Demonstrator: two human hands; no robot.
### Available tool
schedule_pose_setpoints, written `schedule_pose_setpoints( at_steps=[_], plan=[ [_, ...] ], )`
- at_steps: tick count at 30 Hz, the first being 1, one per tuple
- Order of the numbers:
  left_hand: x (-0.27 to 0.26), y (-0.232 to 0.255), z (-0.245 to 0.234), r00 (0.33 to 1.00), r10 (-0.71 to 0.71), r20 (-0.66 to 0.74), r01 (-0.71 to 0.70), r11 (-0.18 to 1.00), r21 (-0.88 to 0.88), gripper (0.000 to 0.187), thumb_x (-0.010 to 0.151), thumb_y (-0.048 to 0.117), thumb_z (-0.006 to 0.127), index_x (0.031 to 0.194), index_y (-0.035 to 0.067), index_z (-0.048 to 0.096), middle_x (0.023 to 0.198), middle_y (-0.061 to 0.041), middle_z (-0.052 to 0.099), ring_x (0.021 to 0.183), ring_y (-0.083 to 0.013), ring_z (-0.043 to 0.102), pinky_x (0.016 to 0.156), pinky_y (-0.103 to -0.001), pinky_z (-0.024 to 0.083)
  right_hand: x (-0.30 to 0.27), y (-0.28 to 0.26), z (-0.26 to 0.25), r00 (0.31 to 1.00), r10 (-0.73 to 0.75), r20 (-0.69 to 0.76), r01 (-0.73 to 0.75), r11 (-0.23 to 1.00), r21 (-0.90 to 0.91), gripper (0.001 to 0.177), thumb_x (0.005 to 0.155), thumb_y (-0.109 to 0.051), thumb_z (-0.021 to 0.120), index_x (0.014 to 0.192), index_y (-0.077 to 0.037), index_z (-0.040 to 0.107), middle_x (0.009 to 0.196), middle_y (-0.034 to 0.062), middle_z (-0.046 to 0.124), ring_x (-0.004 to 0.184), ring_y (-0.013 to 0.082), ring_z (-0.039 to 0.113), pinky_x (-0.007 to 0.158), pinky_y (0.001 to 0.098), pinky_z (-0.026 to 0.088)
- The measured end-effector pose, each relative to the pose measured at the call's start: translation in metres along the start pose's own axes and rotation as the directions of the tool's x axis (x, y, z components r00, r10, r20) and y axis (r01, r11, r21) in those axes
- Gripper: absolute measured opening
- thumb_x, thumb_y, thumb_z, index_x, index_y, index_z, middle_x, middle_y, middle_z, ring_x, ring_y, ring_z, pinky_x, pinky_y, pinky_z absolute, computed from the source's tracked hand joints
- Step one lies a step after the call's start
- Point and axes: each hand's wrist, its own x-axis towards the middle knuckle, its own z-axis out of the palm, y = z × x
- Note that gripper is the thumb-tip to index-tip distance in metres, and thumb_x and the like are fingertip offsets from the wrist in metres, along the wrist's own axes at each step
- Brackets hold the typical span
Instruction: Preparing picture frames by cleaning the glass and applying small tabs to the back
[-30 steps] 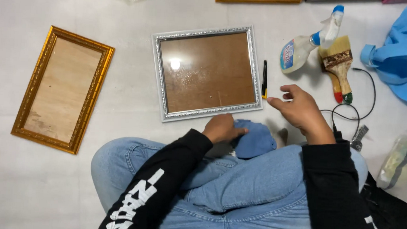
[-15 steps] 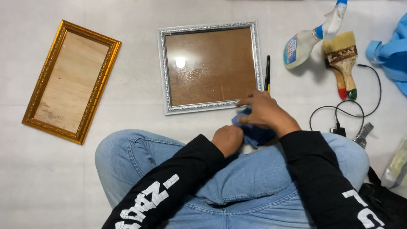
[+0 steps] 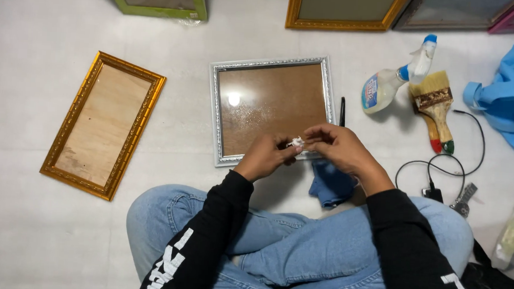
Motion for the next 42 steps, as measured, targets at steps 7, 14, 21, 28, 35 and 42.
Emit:
schedule_pose_setpoints(
  at_steps=[7, 14, 21, 28, 35, 42],
  plan=[
    [0.008, 0.011, -0.003, 0.978, 0.044, -0.202, -0.067, 0.992, -0.11, 0.039, 0.082, 0.017, 0.084, 0.112, -0.005, 0.072, 0.076, -0.003, 0.063, 0.068, -0.0083, 0.06, 0.064, -0.023, 0.053, 0.021, 0.002, 0.011, 0.997, 0.038, -0.067, -0.014, 0.945, 0.328, 0.028, 0.084, 0.0, 0.078, 0.11, 0.008, 0.073, 0.096, 0.0201, 0.074, 0.088, 0.0246, 0.072, 0.074, 0.0328, 0.062],
    [0.017, 0.009, 0.001, 0.958, 0.066, -0.278, -0.115, 0.98, -0.165, 0.022, 0.091, 0.022, 0.079, 0.105, 0.006, 0.078, 0.08, -0.008, 0.076, 0.073, -0.0082, 0.068, 0.063, -0.024, 0.056, 0.029, 0.002, 0.007, 0.994, 0.036, -0.107, 0.016, 0.894, 0.448, 0.021, 0.078, 0.006, 0.078, 0.099, 0.005, 0.074, 0.082, 0.0128, 0.067, 0.078, 0.0177, 0.07, 0.071, 0.0294, 0.061],
    [0.024, 0.001, 0.003, 0.945, 0.122, -0.304, -0.246, 0.879, -0.409, 0.042, 0.089, 0.006, 0.077, 0.123, -0.004, 0.054, 0.098, -0.012, 0.07, 0.085, -0.0095, 0.068, 0.078, -0.02, 0.059, 0.032, -0.016, 0.01, 0.996, 0.069, -0.051, -0.033, 0.853, 0.52, 0.045, 0.077, 0.012, 0.075, 0.121, 0.008, 0.068, 0.096, 0.019, 0.072, 0.08, 0.0211, 0.074, 0.074, 0.0334, 0.062],
    [0.013, 0.029, -0.042, 0.916, 0.251, -0.312, -0.181, 0.955, 0.236, 0.054, 0.086, 0.008, 0.079, 0.13, -0.008, 0.052, 0.106, -0.028, 0.062, 0.088, -0.0375, 0.075, 0.072, -0.042, 0.065, 0.037, 0.002, 0.004, 0.988, 0.12, -0.1, -0.089, 0.96, 0.266, 0.027, 0.079, 0.007, 0.077, 0.105, 0.01, 0.075, 0.086, 0.0189, 0.072, 0.077, 0.0198, 0.071, 0.068, 0.0303, 0.059],
    [0.022, -0.048, -0.118, 0.85, -0.204, -0.486, 0.492, 0.637, 0.593, 0.063, 0.086, 0.051, 0.073, 0.111, -0.006, 0.063, 0.101, -0.032, 0.07, 0.1, -0.0481, 0.071, 0.082, -0.055, 0.059, 0.059, 0.065, -0.008, 0.915, 0.045, -0.4, -0.254, 0.835, -0.488, 0.018, 0.084, -0.024, 0.074, 0.099, -0.017, 0.081, 0.087, 0.0079, 0.077, 0.083, 0.0272, 0.075, 0.069, 0.0358, 0.056],
    [0.021, -0.071, -0.129, 0.852, -0.256, -0.458, 0.484, 0.718, 0.5, 0.045, 0.09, 0.026, 0.072, 0.109, -0.014, 0.065, 0.102, -0.033, 0.07, 0.103, -0.0482, 0.07, 0.084, -0.053, 0.06, 0.056, 0.084, -0.01, 0.893, -0.023, -0.45, -0.285, 0.745, -0.603, 0.022, 0.086, -0.016, 0.068, 0.102, -0.011, 0.082, 0.083, 0.0164, 0.075, 0.083, 0.0375, 0.074, 0.071, 0.0449, 0.059]
  ],
)
